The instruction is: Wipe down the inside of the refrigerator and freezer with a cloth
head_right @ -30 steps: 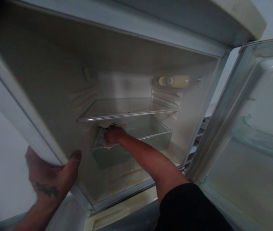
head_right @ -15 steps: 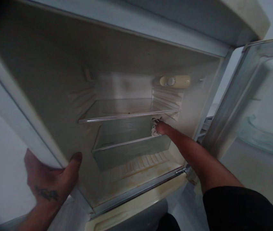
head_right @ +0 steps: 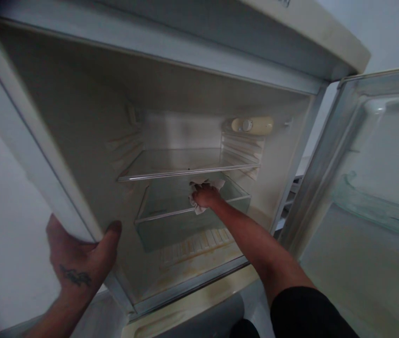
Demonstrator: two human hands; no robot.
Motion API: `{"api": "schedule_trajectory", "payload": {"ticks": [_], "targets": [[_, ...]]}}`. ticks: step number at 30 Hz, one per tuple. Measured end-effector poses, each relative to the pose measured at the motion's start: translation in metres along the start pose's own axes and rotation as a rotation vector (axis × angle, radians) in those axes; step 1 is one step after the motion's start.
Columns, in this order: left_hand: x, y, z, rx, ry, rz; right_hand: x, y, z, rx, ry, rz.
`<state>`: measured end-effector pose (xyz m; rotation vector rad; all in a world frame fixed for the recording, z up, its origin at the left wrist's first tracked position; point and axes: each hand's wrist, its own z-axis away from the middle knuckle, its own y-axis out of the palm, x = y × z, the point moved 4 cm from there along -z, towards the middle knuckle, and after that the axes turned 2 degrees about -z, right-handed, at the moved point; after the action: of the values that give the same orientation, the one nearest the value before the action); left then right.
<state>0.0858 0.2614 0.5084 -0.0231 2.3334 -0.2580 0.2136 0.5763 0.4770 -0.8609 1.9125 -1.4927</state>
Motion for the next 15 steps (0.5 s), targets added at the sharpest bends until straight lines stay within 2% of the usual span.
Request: {"api": "schedule_trajectory", "payload": {"ticks": [6, 10, 13, 15], "targets": [[0.0, 0.0, -0.002, 0.015, 0.009, 0.005, 0.095, -0.006, -0.015, -0.022, -0.049, -0.111], [0.002, 0.0, -0.003, 0.004, 0.033, -0.025, 0.155, -0.007, -0.019, -0.033, -0.217, -0.152], [0.004, 0.002, -0.003, 0.021, -0.017, -0.015, 0.173, -0.009, -0.018, -0.066, -0.287, -0.169], [0.004, 0.001, -0.003, 0.032, -0.043, -0.024, 0.163, -0.01, -0.017, -0.053, -0.235, -0.148]]}}
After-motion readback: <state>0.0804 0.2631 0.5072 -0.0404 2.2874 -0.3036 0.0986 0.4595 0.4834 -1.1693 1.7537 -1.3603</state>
